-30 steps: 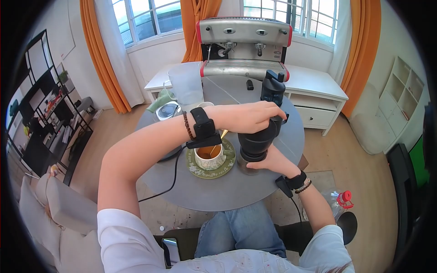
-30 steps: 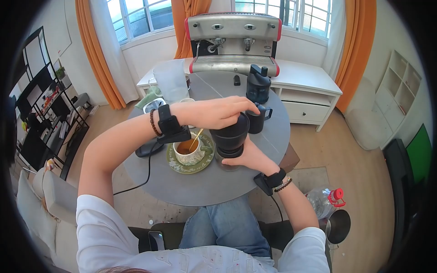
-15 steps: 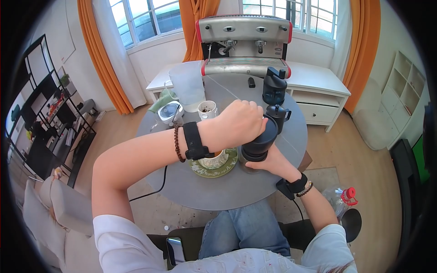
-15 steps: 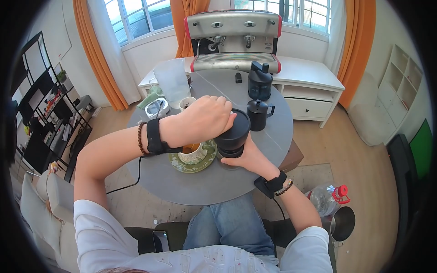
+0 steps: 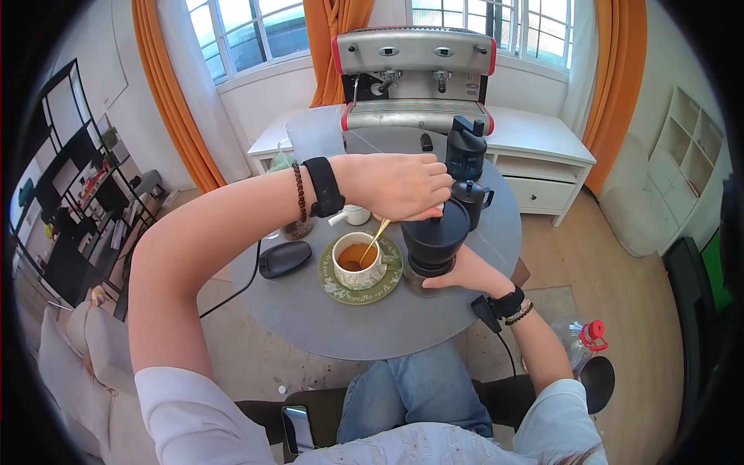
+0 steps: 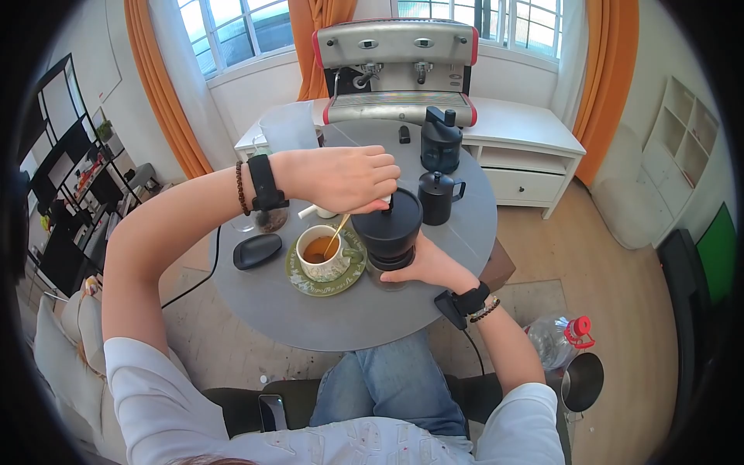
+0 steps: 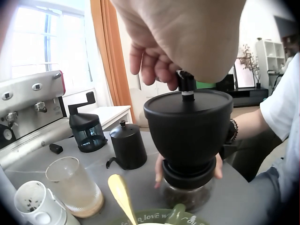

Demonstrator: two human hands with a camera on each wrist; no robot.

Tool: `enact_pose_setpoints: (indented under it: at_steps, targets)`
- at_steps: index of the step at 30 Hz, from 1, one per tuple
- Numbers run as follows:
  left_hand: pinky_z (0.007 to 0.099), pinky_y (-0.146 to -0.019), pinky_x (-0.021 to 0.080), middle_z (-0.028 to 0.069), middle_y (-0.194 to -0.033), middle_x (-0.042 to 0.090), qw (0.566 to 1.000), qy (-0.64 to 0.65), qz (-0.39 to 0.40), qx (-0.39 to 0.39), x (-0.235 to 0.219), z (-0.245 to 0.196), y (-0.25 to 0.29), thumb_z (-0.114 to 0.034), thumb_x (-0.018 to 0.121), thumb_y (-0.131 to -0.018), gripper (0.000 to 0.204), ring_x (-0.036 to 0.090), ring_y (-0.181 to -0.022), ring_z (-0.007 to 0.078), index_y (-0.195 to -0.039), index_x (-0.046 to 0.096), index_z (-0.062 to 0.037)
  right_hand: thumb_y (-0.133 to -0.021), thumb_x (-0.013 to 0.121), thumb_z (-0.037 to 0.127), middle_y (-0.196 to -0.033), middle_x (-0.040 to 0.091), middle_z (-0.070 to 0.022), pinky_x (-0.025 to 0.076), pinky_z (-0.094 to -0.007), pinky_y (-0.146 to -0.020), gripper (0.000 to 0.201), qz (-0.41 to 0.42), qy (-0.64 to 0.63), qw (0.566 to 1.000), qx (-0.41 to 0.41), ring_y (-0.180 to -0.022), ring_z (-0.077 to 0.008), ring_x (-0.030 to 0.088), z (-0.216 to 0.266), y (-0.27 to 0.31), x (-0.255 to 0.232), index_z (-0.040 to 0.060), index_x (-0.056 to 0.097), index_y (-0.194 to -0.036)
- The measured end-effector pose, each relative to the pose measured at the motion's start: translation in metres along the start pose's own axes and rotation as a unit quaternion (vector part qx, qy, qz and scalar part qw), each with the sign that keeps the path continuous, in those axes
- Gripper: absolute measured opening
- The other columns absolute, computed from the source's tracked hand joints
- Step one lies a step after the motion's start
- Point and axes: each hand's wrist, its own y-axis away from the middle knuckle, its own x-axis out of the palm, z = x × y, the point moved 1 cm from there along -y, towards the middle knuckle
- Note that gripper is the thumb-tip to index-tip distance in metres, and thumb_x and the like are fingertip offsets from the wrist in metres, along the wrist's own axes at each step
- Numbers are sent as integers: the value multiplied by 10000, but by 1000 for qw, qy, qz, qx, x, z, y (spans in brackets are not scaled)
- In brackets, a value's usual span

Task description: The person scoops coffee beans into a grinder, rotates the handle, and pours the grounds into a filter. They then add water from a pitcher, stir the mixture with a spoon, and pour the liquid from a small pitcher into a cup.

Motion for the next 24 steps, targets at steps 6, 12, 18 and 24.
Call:
enact_pose_setpoints:
  at_steps: [6,12,18,24]
  targets:
    - [330,-749,422,79,-805,507,994,-25,-71,79,8,12,-3,-278,497,-975,302,509,-775,231,-794,524,-38,-662,891,255,-1360,489,-148,370,-349,-1081,988,50,-21,998,35,-1273,-218,468,3,-1,-7,-2,311,-1419]
    - [338,-689,462,78,-749,556,994,-27,-77,-77,15,-6,-9,-301,540,-935,308,569,-715,241,-761,543,-46,-669,891,227,-1302,539,-129,406,-363,-1050,902,-61,0,998,-31,-1230,-220,507,-3,0,2,-3,375,-1373]
    - [370,-416,409,87,-453,508,954,-32,-50,-293,15,-27,-32,-354,515,-968,499,520,-398,291,-570,588,-62,-669,883,230,-1313,506,-154,404,-377,-1043,905,-134,64,988,-49,-1229,-251,506,9,5,11,-1,362,-1372]
    - [373,-405,404,104,-433,488,969,-33,-94,-225,26,-18,-28,-333,512,-966,543,506,-390,309,-491,558,-74,-678,874,212,-1306,518,-145,399,-367,-1048,892,-109,45,992,-49,-1227,-236,503,8,6,10,-1,359,-1375]
